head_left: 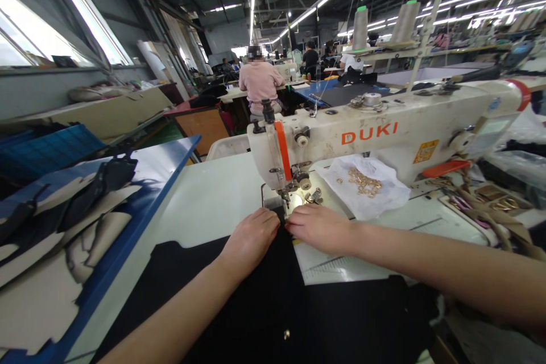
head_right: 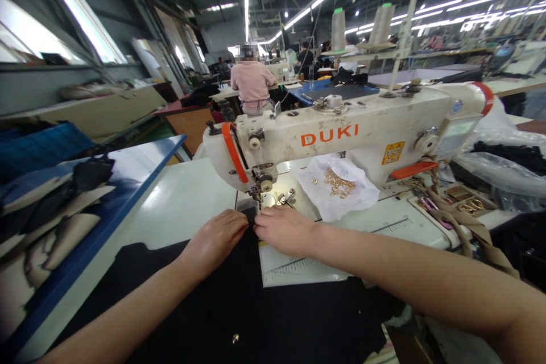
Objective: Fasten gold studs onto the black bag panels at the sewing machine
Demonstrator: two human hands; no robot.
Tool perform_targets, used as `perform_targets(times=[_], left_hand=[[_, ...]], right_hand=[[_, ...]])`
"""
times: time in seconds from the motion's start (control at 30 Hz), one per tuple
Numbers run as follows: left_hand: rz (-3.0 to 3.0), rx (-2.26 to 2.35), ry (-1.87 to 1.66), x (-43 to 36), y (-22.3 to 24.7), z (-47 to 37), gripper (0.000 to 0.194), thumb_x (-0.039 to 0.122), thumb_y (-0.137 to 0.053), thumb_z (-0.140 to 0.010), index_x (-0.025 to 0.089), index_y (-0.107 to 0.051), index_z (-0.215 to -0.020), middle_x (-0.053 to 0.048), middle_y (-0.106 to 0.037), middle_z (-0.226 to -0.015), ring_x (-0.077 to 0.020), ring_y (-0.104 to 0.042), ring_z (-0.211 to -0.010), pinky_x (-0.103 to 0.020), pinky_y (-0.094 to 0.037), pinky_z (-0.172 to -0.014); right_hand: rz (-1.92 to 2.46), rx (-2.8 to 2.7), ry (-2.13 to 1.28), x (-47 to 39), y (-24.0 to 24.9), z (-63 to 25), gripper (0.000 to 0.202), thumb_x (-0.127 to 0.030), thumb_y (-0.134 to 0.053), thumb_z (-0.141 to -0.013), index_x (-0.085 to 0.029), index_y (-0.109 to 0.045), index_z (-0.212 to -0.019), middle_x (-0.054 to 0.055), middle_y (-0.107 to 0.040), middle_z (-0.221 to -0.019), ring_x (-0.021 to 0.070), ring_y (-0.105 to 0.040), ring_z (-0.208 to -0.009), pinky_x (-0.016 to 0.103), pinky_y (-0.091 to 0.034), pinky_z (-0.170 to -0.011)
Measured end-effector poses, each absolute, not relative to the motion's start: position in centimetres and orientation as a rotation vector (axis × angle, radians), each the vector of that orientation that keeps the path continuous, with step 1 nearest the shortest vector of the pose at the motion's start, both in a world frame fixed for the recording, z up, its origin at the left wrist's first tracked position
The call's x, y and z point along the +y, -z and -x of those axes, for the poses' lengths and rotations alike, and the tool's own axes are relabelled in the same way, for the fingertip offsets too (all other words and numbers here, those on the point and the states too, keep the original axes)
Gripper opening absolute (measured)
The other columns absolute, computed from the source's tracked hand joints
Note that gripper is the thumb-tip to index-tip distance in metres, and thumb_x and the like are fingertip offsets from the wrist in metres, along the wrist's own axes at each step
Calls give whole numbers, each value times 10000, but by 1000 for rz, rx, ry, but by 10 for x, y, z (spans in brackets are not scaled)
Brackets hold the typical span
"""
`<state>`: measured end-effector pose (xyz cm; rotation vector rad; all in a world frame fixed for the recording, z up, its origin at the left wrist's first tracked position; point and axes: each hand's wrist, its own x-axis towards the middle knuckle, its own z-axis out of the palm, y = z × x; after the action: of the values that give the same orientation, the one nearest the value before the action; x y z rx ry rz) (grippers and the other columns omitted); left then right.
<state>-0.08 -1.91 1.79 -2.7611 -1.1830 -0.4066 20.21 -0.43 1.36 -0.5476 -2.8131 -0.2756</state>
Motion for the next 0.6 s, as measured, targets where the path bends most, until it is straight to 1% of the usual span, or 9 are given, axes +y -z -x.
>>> perform_targets(times=[0.1,0.2,0.33,0.43,0.6], left_hand=[[2731,-1136,414,-21,-17,0,188,119,-423,-903,157,-570,-792,-41,-600,-785,-187,-554,-779,-326,-496,-744],[2708,-1080,466,-22,-15,0,217,114,-384,-916,155,-568,-809,-44,-599,-792,-183,-548,-776,-327,-491,-758],[2705,-1062,506,-22,-14,1,226,106,-372,-919,152,-566,-814,-42,-594,-784,-179,-543,-766,-321,-490,-757],[2720,-1079,504,-22,-13,1,223,119,-375,-924,158,-563,-811,-37,-590,-783,-177,-538,-762,-321,-490,-758],[2735,-1084,495,-23,-12,2,218,146,-376,-933,155,-566,-826,-43,-597,-804,-179,-548,-785,-327,-498,-765]], right_hand=[[236,-2867,416,-15,-23,-213,214,-184,-430,-944,-125,-634,-974,45,-609,-878,182,-527,-856,313,-413,-791],[-23,-2820,493,-20,-27,-218,270,-149,-370,-956,-107,-630,-1015,55,-634,-894,171,-560,-829,317,-412,-804],[-170,-2728,520,-14,-22,-211,280,-137,-364,-952,-104,-629,-1038,58,-670,-917,153,-595,-816,300,-427,-800],[-77,-2693,508,-11,-16,-204,278,-151,-362,-955,-126,-627,-1036,55,-677,-946,150,-599,-846,294,-437,-801],[392,-2779,258,-23,-8,-197,202,-178,-449,-924,-135,-610,-1037,84,-662,-1012,182,-578,-963,321,-453,-838]])
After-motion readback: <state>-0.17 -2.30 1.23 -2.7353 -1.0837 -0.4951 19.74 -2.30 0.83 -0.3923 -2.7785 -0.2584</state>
